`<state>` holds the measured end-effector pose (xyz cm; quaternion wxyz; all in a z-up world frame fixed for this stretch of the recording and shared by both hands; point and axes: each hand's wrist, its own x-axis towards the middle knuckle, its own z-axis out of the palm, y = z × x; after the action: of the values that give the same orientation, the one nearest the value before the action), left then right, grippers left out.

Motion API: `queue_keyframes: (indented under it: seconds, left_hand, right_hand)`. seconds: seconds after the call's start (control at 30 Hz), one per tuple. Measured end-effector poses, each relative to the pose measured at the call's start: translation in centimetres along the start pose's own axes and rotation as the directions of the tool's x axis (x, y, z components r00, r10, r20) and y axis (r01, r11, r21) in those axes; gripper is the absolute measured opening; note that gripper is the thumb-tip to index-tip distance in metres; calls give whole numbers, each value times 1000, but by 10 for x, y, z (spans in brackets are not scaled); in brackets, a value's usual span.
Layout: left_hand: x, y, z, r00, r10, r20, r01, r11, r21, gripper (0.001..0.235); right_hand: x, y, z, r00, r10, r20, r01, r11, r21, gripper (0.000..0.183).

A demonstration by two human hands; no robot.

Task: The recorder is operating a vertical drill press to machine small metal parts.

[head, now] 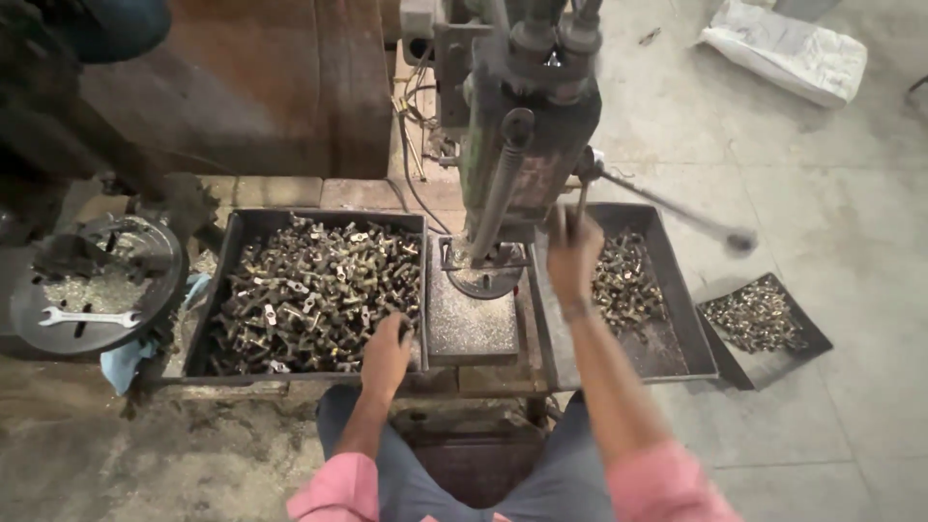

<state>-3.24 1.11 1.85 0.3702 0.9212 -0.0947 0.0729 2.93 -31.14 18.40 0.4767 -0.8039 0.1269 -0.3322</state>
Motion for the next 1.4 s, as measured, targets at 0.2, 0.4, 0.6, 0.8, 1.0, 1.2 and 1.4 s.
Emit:
queue_keyframes:
  seconds: [0.2, 0.4, 0.6, 0.8, 1.0, 1.2, 1.4]
  left_hand:
    - [9, 0, 2, 932, -362, -21, 254, 694, -674, 26]
    - [27, 92, -62, 959, -239, 155, 239, 381, -893, 41]
    - [45, 191, -121, 983, -142, 112, 180, 691, -700, 38]
    - [60, 215, -110, 926, 326, -192, -367, 898, -242, 22]
    - [74, 221, -79, 798, 539, -268, -555, 831, 18, 21]
    - [69, 224, -80, 896, 366, -252, -410, 899, -155, 23]
    - [53, 215, -87, 928, 262, -266, -338, 893, -298, 22]
  right_hand:
    - [-110, -84, -36, 910, 379, 166, -414, 840, 350, 21]
    - [-79, -109, 5, 704, 511, 493, -705, 590, 395, 31]
    - [-88, -70, 23, 769, 479, 424, -637, 510, 578, 27]
    - [-72, -100, -37, 715, 652, 251, -609, 404, 683, 21]
    - [-41, -45, -69, 719, 635, 281, -524, 231, 820, 24]
    - [57, -117, -70, 932, 340, 124, -330, 658, 677, 20]
    - [116, -159, -106, 926, -374, -56, 368, 856, 363, 34]
